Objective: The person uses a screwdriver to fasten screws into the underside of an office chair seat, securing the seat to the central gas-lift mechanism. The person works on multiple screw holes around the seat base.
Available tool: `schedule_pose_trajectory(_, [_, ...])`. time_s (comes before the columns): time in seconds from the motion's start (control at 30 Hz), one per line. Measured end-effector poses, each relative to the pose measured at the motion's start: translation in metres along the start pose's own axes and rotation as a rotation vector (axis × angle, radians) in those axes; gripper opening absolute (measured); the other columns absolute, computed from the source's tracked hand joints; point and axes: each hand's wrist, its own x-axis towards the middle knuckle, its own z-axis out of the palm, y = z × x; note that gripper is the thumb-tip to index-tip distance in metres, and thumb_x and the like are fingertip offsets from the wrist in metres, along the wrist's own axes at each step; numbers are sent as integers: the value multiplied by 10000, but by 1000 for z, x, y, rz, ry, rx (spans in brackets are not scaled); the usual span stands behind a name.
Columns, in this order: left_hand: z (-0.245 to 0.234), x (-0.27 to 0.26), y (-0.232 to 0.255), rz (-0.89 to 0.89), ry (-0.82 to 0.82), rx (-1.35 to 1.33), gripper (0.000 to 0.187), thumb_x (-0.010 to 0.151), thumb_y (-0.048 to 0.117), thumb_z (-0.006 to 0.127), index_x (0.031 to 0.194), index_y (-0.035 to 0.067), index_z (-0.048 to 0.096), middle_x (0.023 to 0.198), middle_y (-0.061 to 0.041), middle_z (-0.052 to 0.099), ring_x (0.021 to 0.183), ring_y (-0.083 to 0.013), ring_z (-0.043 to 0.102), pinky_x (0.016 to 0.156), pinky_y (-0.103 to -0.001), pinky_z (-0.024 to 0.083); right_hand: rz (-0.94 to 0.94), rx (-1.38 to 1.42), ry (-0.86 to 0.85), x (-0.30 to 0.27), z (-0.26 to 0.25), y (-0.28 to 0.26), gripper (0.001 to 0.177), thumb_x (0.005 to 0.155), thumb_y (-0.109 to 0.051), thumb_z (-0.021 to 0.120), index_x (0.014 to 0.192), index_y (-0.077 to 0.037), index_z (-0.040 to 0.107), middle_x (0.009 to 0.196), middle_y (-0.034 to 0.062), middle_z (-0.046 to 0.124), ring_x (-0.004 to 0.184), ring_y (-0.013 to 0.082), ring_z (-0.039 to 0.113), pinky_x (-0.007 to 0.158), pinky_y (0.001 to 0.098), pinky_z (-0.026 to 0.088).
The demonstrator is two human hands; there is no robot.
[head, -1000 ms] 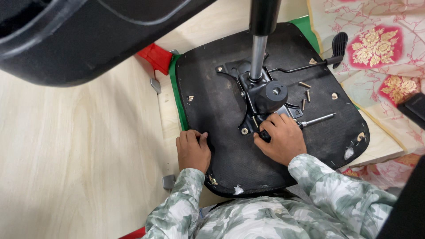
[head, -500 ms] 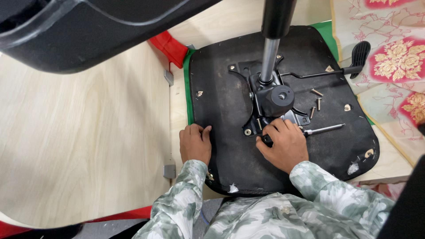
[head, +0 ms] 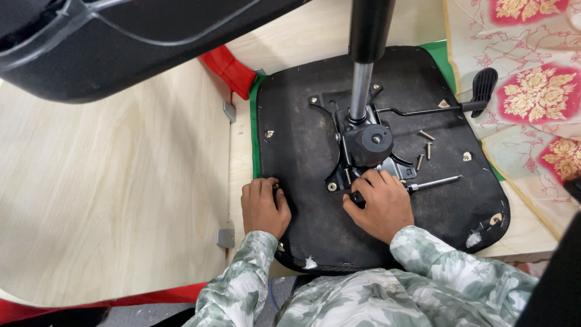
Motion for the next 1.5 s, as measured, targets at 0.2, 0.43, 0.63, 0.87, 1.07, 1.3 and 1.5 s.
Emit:
schedule_pose_trajectory(0.2, [3, 3, 1, -165, -42, -108, 125, 916, 86, 629, 1008, 32, 694, 1058, -101, 636, 1062, -313, 541, 972, -410, 450, 14, 1, -11, 0, 0, 0, 211, 737, -250, 801, 773, -70, 698, 864, 57, 635, 811, 258, 606, 739, 412, 485])
schedule_pose_trajectory(0.43, [-5, 7, 11, -313, -81, -132, 255, 944, 237, 675, 997, -12, 657, 1017, -120, 591, 1018, -314, 531, 925, -423, 462, 15, 6, -1, -2, 1, 0, 203, 741, -246, 804, 779, -72, 705, 862, 53, 638, 808, 245, 607, 737, 404, 486])
schedule_pose_trajectory(0.63, [-3, 2, 7, -214, -45, -104, 193, 931, 165, 633, 1078, 80, 725, 1029, -79, 609, 1007, -295, 543, 895, -406, 498, -1, 9, 2, -3, 2, 2, 198, 742, -242, 802, 790, -73, 712, 859, 44, 640, 800, 230, 609, 727, 392, 481])
schedule_pose_trajectory(0.87, [3, 8, 7, -298, -41, -70, 198, 949, 255, 662, 924, 59, 670, 1022, -82, 609, 1024, -296, 568, 887, -422, 497, -3, 10, 7, -4, 2, 3, 198, 742, -240, 802, 788, -70, 712, 857, 45, 638, 798, 231, 604, 724, 391, 479])
schedule_pose_trajectory(1.07, [-2, 12, 12, -329, -114, 6, 282, 963, 325, 674, 909, 50, 638, 1005, -96, 599, 1001, -300, 572, 855, -432, 500, -2, 12, 6, -3, 0, 1, 200, 733, -242, 803, 774, -73, 705, 852, 49, 633, 800, 242, 604, 733, 400, 481])
schedule_pose_trajectory(1.3, [4, 9, 6, -149, -20, 1, 163, 963, 220, 660, 978, 62, 701, 1020, -75, 669, 995, -286, 610, 871, -404, 521, 7, 11, 16, -3, 2, 1, 198, 729, -244, 801, 773, -77, 705, 856, 46, 636, 812, 250, 607, 726, 404, 476])
schedule_pose_trajectory(1.5, [3, 7, 5, -107, -47, -41, 215, 925, 152, 655, 1083, 20, 718, 1032, -118, 653, 1012, -303, 590, 906, -416, 488, -1, -16, 17, -2, 2, -1, 195, 733, -241, 801, 776, -76, 706, 859, 43, 638, 812, 243, 611, 741, 404, 485])
